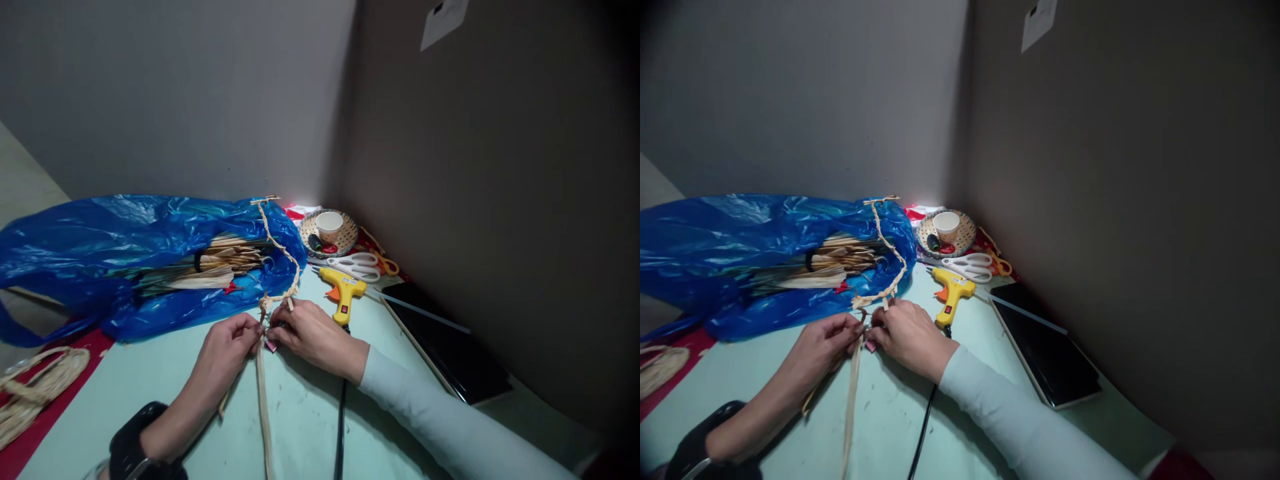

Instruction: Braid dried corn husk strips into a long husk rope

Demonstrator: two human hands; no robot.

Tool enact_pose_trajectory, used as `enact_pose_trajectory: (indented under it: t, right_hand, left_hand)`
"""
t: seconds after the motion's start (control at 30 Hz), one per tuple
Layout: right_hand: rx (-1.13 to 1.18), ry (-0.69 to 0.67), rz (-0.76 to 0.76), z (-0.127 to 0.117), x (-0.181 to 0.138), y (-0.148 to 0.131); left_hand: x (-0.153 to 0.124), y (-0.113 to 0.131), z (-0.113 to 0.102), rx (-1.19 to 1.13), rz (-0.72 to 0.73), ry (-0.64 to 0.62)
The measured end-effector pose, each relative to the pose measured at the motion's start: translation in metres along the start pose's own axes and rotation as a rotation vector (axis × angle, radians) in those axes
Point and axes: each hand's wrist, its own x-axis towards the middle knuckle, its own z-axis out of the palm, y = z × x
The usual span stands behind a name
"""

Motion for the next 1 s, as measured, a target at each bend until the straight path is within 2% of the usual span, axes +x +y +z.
enact_pose_trajectory:
  t: [0.13,0.27,0.47,0.67,0.83,1.0]
  right_hand:
    - [0.014,0.000,-0.001,-0.003,-0.005,-0.003]
    - [0.080,-0.011,0.063,-0.012,-0.013,-0.004]
    - [0.299,0.026,0.062,-0.025,-0.016,0.003]
    - [0.677,-0.038,0.108,-0.023,-0.013,0.009]
    - [0.616,0.019,0.113,-0.025,-0.012,0.002]
    - [0.635,-0.010,0.068,-0.021,-0.013,0.007]
  left_hand:
    - [-0.005,0.003,-0.002,0.033,0.004,0.004]
    - [-0.013,0.006,-0.003,0.076,0.002,0.033]
    - [-0.019,0.009,0.001,0.133,0.011,0.036]
    - [-0.024,0.008,0.004,0.081,0.020,-0.037]
    - [-0.025,0.013,0.007,0.017,0.033,-0.033]
    - [-0.022,0.011,0.005,-0.102,-0.008,0.058]
